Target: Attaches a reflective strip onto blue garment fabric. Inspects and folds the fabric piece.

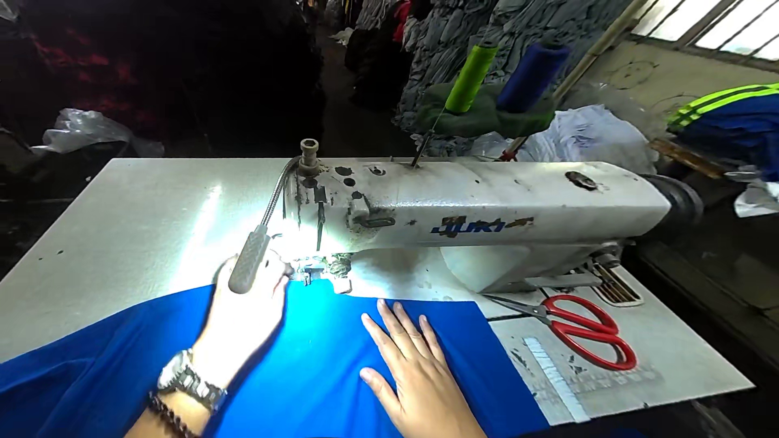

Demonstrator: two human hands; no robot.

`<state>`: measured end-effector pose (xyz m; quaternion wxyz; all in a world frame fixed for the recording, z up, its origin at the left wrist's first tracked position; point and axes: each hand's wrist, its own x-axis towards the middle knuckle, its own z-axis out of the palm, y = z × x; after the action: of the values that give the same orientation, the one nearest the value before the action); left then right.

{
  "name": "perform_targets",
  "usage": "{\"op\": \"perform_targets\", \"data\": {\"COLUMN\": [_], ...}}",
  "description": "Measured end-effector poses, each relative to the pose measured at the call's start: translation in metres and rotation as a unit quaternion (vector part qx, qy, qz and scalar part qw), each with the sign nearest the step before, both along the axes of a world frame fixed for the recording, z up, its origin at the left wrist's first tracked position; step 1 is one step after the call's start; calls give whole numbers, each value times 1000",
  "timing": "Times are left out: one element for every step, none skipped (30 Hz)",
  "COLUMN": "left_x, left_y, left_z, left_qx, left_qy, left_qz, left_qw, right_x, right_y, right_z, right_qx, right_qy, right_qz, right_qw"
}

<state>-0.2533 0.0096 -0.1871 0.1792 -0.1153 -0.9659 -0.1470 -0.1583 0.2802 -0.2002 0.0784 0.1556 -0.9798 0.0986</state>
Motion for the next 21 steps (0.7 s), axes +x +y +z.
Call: {"op": "perform_targets", "data": {"left_x": [5,7,8,7,6,5,5,6,6,6,6,5,2,-3,-10,-17,-25,-31,-36,-36,-32], "left_y": [8,14,19,22,25,28,30,31,31,29,27,24,21,16,11,4,-2,-6,-8,-8,-6], "left_z": [-2,-3,-6,-7,-8,-7,-6,-5,-4,-5,-5,-5,-6,-9,-12,-14,-16,-16,-15,-12,-6], "left_qx": [0,11,26,43,59,70,74,73,68,59,50,49,54,63,76,90,95,93,92,92,93], "left_qy": [-21,-47,-62,-69,-73,-67,-60,-53,-55,-52,-50,-50,-46,-35,-29,-31,-36,-35,-44,-54,-63], "left_qz": [-7,-5,6,17,25,24,18,9,0,-8,-8,4,27,53,78,91,99,102,100,93,76], "left_qw": [1000,999,998,997,995,995,995,996,996,997,997,998,997,996,994,991,990,990,990,990,991], "right_x": [0,0,1,1,1,0,1,1,1,2,2,2,1,1,1,1,1,1,1,1,1], "right_y": [0,0,0,-1,-1,-1,0,0,0,0,0,0,-1,-1,-1,-1,-1,-1,-1,-1,0], "right_z": [0,0,0,0,-1,0,0,-1,-1,-1,0,1,1,1,1,0,0,0,0,1,1], "right_qx": [-1,0,0,0,-1,-2,-3,-5,-5,-5,-5,-5,-4,-5,-6,-8,-8,-6,-4,-3,-4], "right_qy": [1,3,3,4,5,6,6,9,8,3,-4,-7,-8,-5,-4,-1,2,1,-1,-4,-6], "right_qz": [-1,-2,-1,0,0,0,-1,-2,-2,-2,-1,0,-1,-2,-2,-2,-2,-3,-3,-2,-1], "right_qw": [1000,1000,1000,1000,1000,1000,1000,1000,1000,1000,1000,1000,1000,1000,1000,1000,1000,1000,1000,1000,1000]}}
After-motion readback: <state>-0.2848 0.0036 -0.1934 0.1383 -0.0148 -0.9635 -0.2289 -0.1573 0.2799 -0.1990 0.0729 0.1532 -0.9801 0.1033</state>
